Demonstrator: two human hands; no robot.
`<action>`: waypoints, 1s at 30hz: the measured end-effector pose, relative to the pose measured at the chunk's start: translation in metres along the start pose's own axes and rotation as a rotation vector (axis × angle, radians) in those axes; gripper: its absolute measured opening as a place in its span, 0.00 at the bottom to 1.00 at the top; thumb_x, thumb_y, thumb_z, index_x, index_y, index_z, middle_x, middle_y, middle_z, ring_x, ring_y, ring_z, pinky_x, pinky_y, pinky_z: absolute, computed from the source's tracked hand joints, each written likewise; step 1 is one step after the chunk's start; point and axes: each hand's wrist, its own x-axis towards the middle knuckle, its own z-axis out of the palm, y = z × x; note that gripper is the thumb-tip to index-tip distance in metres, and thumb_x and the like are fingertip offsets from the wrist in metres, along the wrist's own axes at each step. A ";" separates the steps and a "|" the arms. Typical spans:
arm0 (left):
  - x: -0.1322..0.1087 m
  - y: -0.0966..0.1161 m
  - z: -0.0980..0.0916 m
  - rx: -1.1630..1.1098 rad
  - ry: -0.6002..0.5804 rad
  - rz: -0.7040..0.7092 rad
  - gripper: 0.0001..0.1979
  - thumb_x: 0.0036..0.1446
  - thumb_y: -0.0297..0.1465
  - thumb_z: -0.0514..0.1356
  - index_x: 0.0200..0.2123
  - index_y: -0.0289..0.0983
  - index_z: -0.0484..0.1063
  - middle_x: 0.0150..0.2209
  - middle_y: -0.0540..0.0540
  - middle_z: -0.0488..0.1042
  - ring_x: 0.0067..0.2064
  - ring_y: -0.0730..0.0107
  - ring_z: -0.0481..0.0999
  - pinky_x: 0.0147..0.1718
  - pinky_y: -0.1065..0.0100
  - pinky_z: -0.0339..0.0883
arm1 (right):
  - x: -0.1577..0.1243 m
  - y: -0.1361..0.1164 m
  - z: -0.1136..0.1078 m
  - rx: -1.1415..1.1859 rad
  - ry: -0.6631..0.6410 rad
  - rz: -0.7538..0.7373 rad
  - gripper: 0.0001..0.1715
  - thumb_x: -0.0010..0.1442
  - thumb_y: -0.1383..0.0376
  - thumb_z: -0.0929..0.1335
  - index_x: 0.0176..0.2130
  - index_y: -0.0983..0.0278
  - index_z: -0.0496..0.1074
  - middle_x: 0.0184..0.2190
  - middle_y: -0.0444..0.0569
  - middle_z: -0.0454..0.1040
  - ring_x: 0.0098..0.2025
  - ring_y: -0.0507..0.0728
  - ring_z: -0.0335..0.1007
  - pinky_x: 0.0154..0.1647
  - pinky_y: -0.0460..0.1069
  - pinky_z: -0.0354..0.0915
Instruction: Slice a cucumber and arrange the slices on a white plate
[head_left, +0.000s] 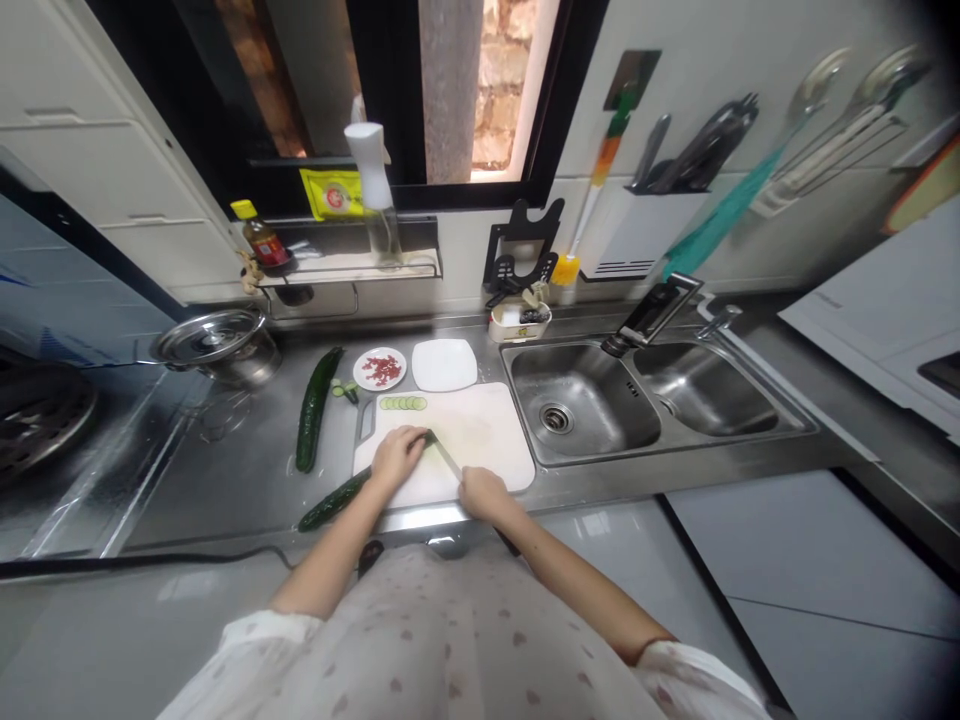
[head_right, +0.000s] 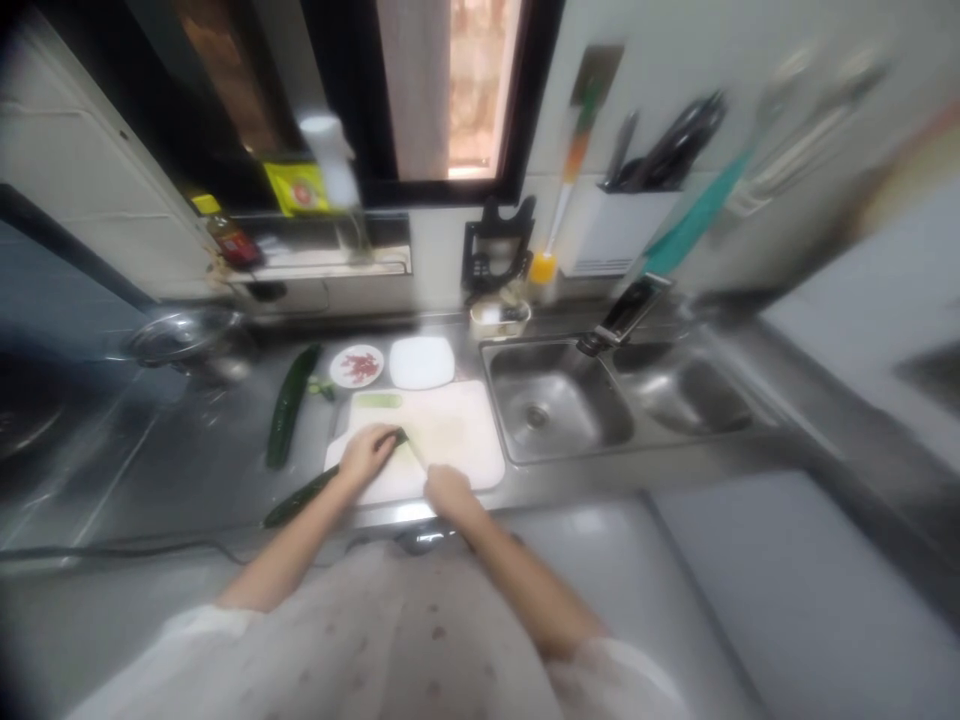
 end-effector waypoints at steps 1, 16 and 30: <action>0.000 0.001 -0.001 -0.001 0.000 -0.005 0.14 0.61 0.32 0.55 0.48 0.43 0.75 0.46 0.46 0.76 0.49 0.63 0.73 0.51 0.61 0.66 | 0.003 -0.001 0.000 0.004 0.006 -0.006 0.19 0.61 0.70 0.59 0.47 0.68 0.74 0.44 0.61 0.76 0.46 0.61 0.74 0.41 0.51 0.65; 0.000 0.004 -0.008 0.031 -0.039 -0.054 0.16 0.62 0.35 0.54 0.51 0.42 0.73 0.49 0.45 0.76 0.51 0.61 0.74 0.51 0.61 0.67 | 0.032 -0.003 -0.015 0.130 0.074 -0.028 0.19 0.65 0.65 0.59 0.48 0.67 0.74 0.45 0.58 0.76 0.47 0.59 0.73 0.42 0.48 0.63; 0.017 0.010 -0.021 -0.374 0.226 -0.246 0.17 0.62 0.39 0.55 0.49 0.38 0.74 0.50 0.43 0.75 0.50 0.62 0.74 0.48 0.62 0.70 | 0.006 0.033 -0.032 -0.137 0.394 0.040 0.25 0.64 0.66 0.61 0.59 0.59 0.64 0.46 0.56 0.73 0.48 0.61 0.66 0.48 0.52 0.54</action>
